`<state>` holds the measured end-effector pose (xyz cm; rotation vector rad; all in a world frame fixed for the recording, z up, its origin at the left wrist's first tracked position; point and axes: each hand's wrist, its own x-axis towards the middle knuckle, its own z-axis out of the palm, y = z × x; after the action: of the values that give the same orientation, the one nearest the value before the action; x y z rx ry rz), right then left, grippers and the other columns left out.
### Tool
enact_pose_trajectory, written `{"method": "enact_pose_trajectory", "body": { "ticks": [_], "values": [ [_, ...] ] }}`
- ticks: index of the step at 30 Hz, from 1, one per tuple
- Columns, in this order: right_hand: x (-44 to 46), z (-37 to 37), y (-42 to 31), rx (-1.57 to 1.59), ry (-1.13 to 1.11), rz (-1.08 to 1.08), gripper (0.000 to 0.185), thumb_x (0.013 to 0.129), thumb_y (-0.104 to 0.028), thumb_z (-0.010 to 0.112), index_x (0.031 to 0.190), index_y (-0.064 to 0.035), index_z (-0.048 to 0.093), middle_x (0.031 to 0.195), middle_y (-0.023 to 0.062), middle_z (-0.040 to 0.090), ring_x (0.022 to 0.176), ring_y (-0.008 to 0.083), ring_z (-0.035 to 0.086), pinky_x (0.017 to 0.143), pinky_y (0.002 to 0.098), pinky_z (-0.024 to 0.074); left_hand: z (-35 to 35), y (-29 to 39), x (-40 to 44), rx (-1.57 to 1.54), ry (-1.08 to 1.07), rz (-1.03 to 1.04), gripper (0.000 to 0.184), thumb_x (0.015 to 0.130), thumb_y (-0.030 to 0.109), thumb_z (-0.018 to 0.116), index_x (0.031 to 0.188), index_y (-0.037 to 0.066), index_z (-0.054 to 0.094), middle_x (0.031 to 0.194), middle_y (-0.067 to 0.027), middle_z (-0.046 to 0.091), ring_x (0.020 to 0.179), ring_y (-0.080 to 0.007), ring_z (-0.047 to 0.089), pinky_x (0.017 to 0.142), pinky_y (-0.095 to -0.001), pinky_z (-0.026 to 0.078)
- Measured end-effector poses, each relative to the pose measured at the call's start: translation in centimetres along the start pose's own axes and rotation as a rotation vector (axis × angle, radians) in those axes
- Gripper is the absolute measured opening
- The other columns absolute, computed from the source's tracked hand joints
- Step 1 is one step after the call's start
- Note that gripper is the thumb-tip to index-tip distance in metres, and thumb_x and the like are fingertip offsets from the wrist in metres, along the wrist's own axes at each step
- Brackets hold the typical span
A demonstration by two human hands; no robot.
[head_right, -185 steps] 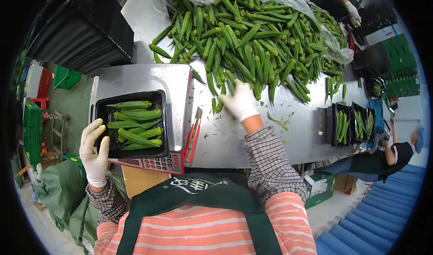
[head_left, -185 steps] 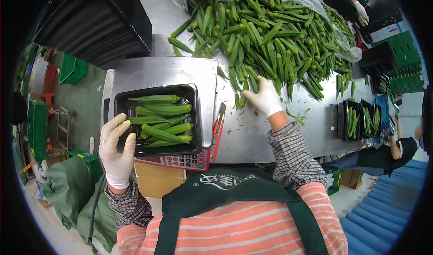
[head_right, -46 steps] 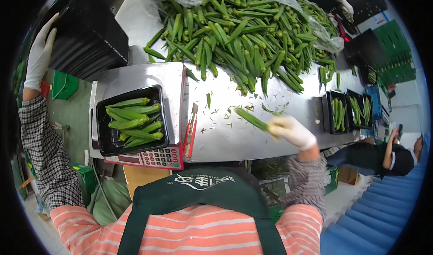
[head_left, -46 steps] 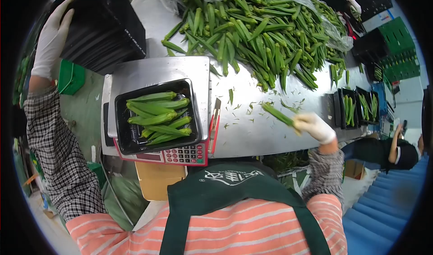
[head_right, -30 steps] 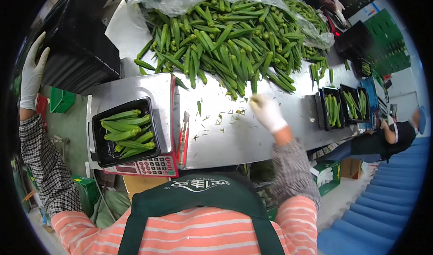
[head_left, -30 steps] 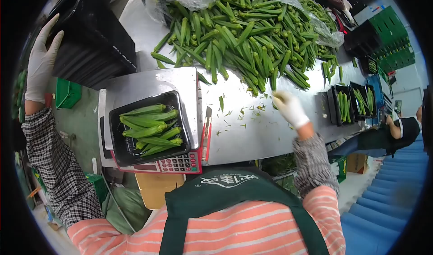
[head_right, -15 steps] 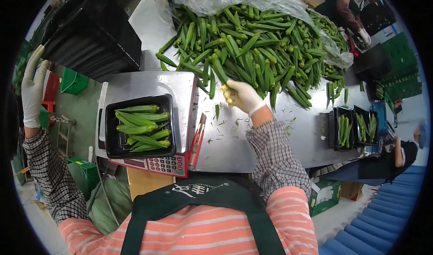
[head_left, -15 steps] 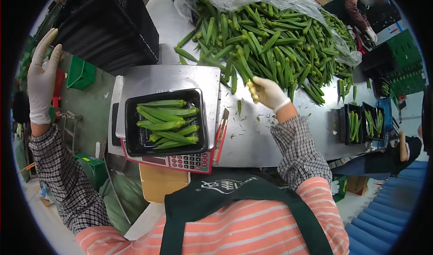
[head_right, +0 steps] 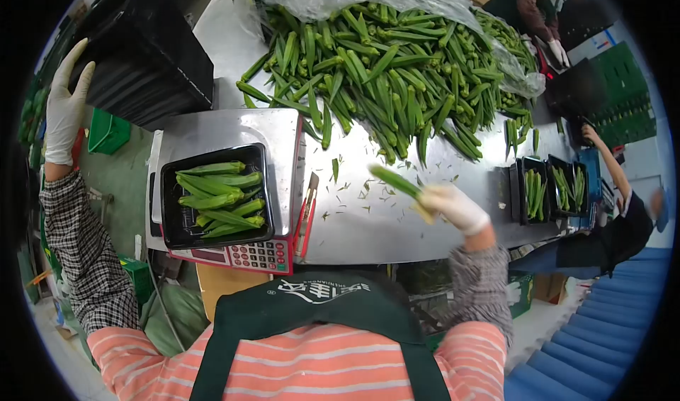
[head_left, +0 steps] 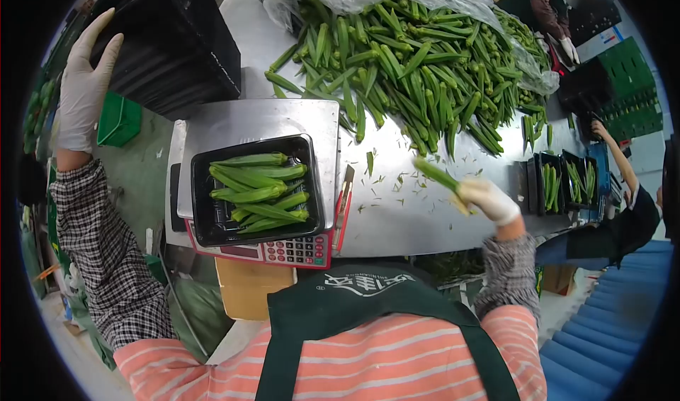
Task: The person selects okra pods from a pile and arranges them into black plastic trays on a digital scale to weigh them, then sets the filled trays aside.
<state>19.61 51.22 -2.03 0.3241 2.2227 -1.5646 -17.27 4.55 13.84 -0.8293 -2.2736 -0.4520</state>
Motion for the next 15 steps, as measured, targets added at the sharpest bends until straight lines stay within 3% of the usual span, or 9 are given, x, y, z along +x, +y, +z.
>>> {"method": "enact_pose_trajectory", "body": {
  "ticks": [3, 5, 7, 8, 11, 12, 13, 15],
  "values": [
    [-10.8, -1.5, 7.8, 0.009, 0.098, 0.450, 0.020, 0.084, -0.018, 0.058, 0.075, -0.0010, 0.063, 0.064, 0.0024, 0.059, 0.057, 0.0114, 0.053, 0.053, 0.0277, 0.0425, 0.5, -0.2, 0.0, -0.014, -0.004, -0.032, 0.040, 0.089, 0.028, 0.059, 0.127, 0.015, 0.054, 0.129, -0.0114, 0.052, 0.122, -0.0227, 0.046, 0.103, -0.0325, 0.034],
    [-18.4, -3.5, 17.6, -0.749, -0.233, -0.082, 0.021, 0.081, -0.019, 0.060, 0.075, 0.0007, 0.066, 0.069, 0.0071, 0.064, 0.063, 0.0143, 0.061, 0.055, 0.0288, 0.0474, 1.0, 0.4, 0.0, -0.040, 0.011, -0.043, 0.040, 0.089, 0.027, 0.059, 0.127, 0.016, 0.054, 0.129, -0.0119, 0.051, 0.123, -0.0222, 0.045, 0.104, -0.0328, 0.033],
    [-19.6, -0.9, 14.1, -0.012, 0.193, 1.198, 0.022, 0.077, -0.022, 0.064, 0.074, -0.0004, 0.068, 0.075, 0.0131, 0.067, 0.069, 0.0191, 0.065, 0.058, 0.0280, 0.0506, 1.3, 0.1, 0.1, -0.042, 0.003, -0.051, 0.040, 0.089, 0.027, 0.059, 0.127, 0.016, 0.054, 0.129, -0.0117, 0.051, 0.124, -0.0221, 0.044, 0.105, -0.0335, 0.032],
    [-20.2, -0.2, 14.8, 0.006, 0.303, 1.182, 0.022, 0.074, -0.023, 0.067, 0.074, -0.0014, 0.069, 0.071, 0.0145, 0.067, 0.062, 0.0202, 0.065, 0.055, 0.0280, 0.0503, 1.4, -0.3, 0.3, -0.052, -0.002, -0.046, 0.040, 0.089, 0.027, 0.059, 0.127, 0.015, 0.054, 0.130, -0.0116, 0.051, 0.124, -0.0221, 0.044, 0.105, -0.0337, 0.032],
    [-17.6, -0.7, 16.0, -0.556, 0.334, 0.907, 0.023, 0.076, -0.024, 0.066, 0.074, -0.0006, 0.068, 0.067, 0.0146, 0.065, 0.056, 0.0206, 0.064, 0.052, 0.0275, 0.0486, 1.5, 0.1, 0.4, -0.047, -0.001, -0.086, 0.040, 0.089, 0.026, 0.059, 0.127, 0.014, 0.054, 0.130, -0.0114, 0.051, 0.124, -0.0215, 0.044, 0.105, -0.0333, 0.032],
    [-15.7, -0.6, 15.7, -0.450, 0.557, 0.550, 0.026, 0.081, -0.023, 0.063, 0.074, 0.0020, 0.066, 0.064, 0.0108, 0.064, 0.056, 0.0183, 0.062, 0.052, 0.0282, 0.0473, 1.4, 0.2, 0.4, -0.065, -0.002, -0.085, 0.040, 0.089, 0.026, 0.059, 0.127, 0.014, 0.054, 0.129, -0.0112, 0.051, 0.124, -0.0214, 0.044, 0.105, -0.0333, 0.032],
    [-11.7, -0.7, 8.8, -0.208, 0.506, 0.609, 0.026, 0.084, -0.022, 0.061, 0.077, 0.0029, 0.065, 0.062, 0.0078, 0.062, 0.060, 0.0154, 0.059, 0.055, 0.0281, 0.0465, 1.3, 0.3, 0.6, -0.082, -0.005, -0.084, 0.040, 0.089, 0.026, 0.059, 0.127, 0.013, 0.054, 0.129, -0.0111, 0.051, 0.123, -0.0213, 0.044, 0.105, -0.0332, 0.032],
    [-4.8, 0.3, 4.7, -0.266, 0.654, 0.194, 0.021, 0.084, -0.018, 0.062, 0.087, 0.0028, 0.065, 0.068, 0.0064, 0.061, 0.064, 0.0107, 0.055, 0.058, 0.0259, 0.0460, 1.0, 0.3, 0.9, -0.025, 0.086, 0.029, 0.035, 0.090, 0.019, 0.059, 0.123, 0.009, 0.056, 0.126, -0.0104, 0.054, 0.121, -0.0213, 0.048, 0.103, -0.0321, 0.035]
  ]
}}
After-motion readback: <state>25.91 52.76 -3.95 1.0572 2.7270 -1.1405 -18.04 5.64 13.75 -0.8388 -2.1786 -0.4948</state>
